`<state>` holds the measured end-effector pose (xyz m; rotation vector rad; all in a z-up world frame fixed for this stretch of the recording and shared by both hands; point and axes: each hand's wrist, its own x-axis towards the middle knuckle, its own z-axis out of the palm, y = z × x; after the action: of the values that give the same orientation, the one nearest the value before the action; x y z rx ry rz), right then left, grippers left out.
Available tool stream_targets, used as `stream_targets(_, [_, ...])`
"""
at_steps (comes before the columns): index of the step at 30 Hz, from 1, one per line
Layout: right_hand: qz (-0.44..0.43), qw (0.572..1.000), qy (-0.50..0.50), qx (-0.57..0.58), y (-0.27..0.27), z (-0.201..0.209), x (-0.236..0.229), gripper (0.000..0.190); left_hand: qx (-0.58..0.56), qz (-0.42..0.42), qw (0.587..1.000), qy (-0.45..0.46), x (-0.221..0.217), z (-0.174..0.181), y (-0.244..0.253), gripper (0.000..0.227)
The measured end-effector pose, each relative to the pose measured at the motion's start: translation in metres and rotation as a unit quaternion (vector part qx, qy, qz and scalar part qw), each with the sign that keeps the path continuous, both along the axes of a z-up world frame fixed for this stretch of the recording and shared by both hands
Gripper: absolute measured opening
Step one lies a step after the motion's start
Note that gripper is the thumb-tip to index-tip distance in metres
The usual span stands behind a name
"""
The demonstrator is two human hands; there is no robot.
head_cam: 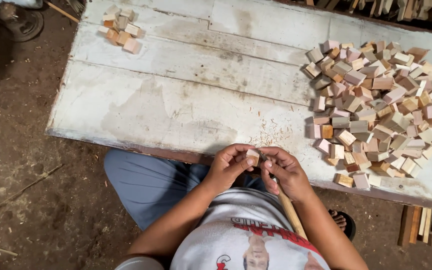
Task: Carving and trimming small wooden blocks using a hand knife in a workshop environment.
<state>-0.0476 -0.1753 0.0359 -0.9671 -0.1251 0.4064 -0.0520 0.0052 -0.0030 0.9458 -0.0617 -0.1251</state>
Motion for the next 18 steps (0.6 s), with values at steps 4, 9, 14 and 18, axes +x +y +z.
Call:
stream_targets(4, [-0.007,1.0,-0.009,-0.003,-0.006,-0.002,0.002,0.032,-0.012,-0.001,1.0,0.003,0.005,-0.004,0.0,0.036])
stream_targets(9, [0.025,0.999,-0.039,0.006,0.002,0.011,-0.01,0.041,0.007,-0.004,1.0,0.003,0.002,-0.015,-0.001,0.037])
stream_targets(14, [-0.008,1.0,-0.019,-0.009,-0.016,-0.015,-0.002,0.033,0.001,-0.009,1.0,0.008,-0.009,0.017,-0.006,0.036])
stream_targets(18, [-0.054,0.998,-0.005,-0.014,-0.026,-0.009,-0.003,0.032,-0.073,0.011,0.996,0.049,-0.008,0.018,-0.012,0.042])
